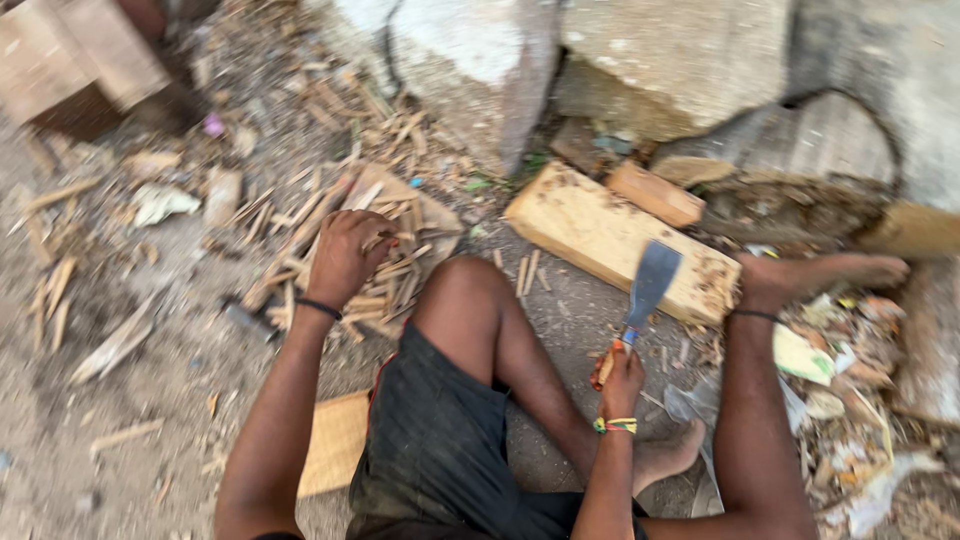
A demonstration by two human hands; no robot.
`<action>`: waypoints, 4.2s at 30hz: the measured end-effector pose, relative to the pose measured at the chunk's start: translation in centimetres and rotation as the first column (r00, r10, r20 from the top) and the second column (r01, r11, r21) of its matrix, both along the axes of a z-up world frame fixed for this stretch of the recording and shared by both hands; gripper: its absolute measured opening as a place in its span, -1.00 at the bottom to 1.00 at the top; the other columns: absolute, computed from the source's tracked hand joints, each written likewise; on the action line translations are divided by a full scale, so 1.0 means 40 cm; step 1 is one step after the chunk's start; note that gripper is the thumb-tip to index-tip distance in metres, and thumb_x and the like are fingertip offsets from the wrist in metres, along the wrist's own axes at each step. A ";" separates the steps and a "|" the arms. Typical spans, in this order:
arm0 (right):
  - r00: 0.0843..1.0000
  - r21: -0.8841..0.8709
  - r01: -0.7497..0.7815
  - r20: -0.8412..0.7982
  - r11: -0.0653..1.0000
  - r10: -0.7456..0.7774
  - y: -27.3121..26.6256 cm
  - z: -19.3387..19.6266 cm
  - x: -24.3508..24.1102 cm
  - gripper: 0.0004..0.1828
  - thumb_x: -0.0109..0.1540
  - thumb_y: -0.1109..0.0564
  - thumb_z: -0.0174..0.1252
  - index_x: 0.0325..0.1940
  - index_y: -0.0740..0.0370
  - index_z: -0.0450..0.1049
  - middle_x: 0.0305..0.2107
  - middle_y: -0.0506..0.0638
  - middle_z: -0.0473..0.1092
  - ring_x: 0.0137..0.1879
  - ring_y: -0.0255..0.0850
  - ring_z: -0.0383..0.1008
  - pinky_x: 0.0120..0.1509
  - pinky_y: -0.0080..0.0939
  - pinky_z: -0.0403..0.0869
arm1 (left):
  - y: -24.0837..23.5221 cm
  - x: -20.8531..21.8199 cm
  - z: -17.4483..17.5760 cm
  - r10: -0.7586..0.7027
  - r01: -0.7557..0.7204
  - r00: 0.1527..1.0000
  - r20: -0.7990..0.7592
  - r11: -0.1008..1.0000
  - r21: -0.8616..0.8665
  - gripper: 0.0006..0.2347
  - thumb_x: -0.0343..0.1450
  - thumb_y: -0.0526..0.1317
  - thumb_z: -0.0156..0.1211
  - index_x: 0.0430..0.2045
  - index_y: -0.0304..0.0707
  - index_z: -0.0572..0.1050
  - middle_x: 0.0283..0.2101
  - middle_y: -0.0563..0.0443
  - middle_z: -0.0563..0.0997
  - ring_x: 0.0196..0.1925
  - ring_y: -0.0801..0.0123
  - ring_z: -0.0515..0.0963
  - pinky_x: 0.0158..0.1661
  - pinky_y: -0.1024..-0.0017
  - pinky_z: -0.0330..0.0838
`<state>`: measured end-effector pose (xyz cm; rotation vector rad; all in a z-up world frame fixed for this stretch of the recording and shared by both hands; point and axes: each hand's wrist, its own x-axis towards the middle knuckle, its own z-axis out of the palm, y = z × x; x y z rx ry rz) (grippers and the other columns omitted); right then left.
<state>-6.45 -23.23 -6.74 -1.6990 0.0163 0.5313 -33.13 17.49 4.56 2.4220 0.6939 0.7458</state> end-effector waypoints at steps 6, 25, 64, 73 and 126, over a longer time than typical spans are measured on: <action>0.999 -0.034 0.042 0.014 0.999 -0.041 -0.015 -0.003 0.016 -0.66 0.36 -0.11 0.10 -0.29 0.20 0.37 -0.64 -0.06 0.33 -0.66 -0.34 0.28 -0.62 -0.30 0.25 | -0.097 0.309 0.064 -0.321 0.299 0.945 0.067 0.928 0.223 -0.81 0.28 -0.30 0.33 -0.25 -0.11 0.62 -0.08 0.07 0.62 0.06 0.17 0.53 0.29 0.05 0.24; 0.980 0.017 0.190 -0.067 0.982 -0.189 -0.013 0.053 0.047 -0.66 0.37 -0.03 0.10 -0.38 0.22 0.34 -0.66 -0.09 0.31 -0.63 -0.40 0.25 -0.59 -0.34 0.24 | -0.263 0.954 -0.117 -0.623 0.676 0.734 -0.270 0.634 0.374 -0.88 0.37 -0.27 0.27 -0.33 0.07 0.70 0.16 0.13 0.53 0.26 0.29 0.43 0.49 -0.02 -0.09; 0.986 -0.054 0.089 -0.138 0.995 -0.095 -0.039 0.093 0.039 -0.84 0.32 0.12 0.10 -0.24 0.29 0.40 -0.56 -0.04 0.39 -0.55 -0.35 0.37 -0.51 -0.31 0.36 | -0.295 0.875 -0.159 -0.501 0.525 0.851 -0.159 0.810 0.260 -0.76 0.36 -0.03 0.42 -0.22 -0.09 0.65 -0.11 0.06 0.58 0.13 0.27 0.52 0.50 0.06 -0.13; 0.978 -0.027 0.099 -0.184 0.995 -0.103 -0.025 0.116 0.034 -0.81 0.33 0.07 0.14 -0.21 0.27 0.39 -0.51 -0.04 0.39 -0.53 -0.37 0.39 -0.51 -0.32 0.40 | -0.300 0.879 -0.156 -0.457 0.468 0.883 -0.109 0.834 0.291 -0.62 0.29 0.07 0.44 -0.17 -0.16 0.65 -0.06 0.00 0.56 0.16 0.17 0.48 0.46 0.07 -0.06; 0.950 -0.028 0.123 -0.286 0.992 -0.126 0.096 0.151 -0.051 -0.60 0.41 -0.09 -0.08 -0.30 0.27 0.34 -0.61 0.00 0.33 -0.69 -0.35 0.21 -0.67 -0.34 0.17 | -0.524 0.880 -0.159 -0.867 0.868 0.495 0.049 0.492 -0.061 -0.62 0.48 0.08 0.15 -0.71 -0.09 0.58 -0.60 -0.04 0.62 -0.52 0.05 0.64 -0.42 0.14 0.50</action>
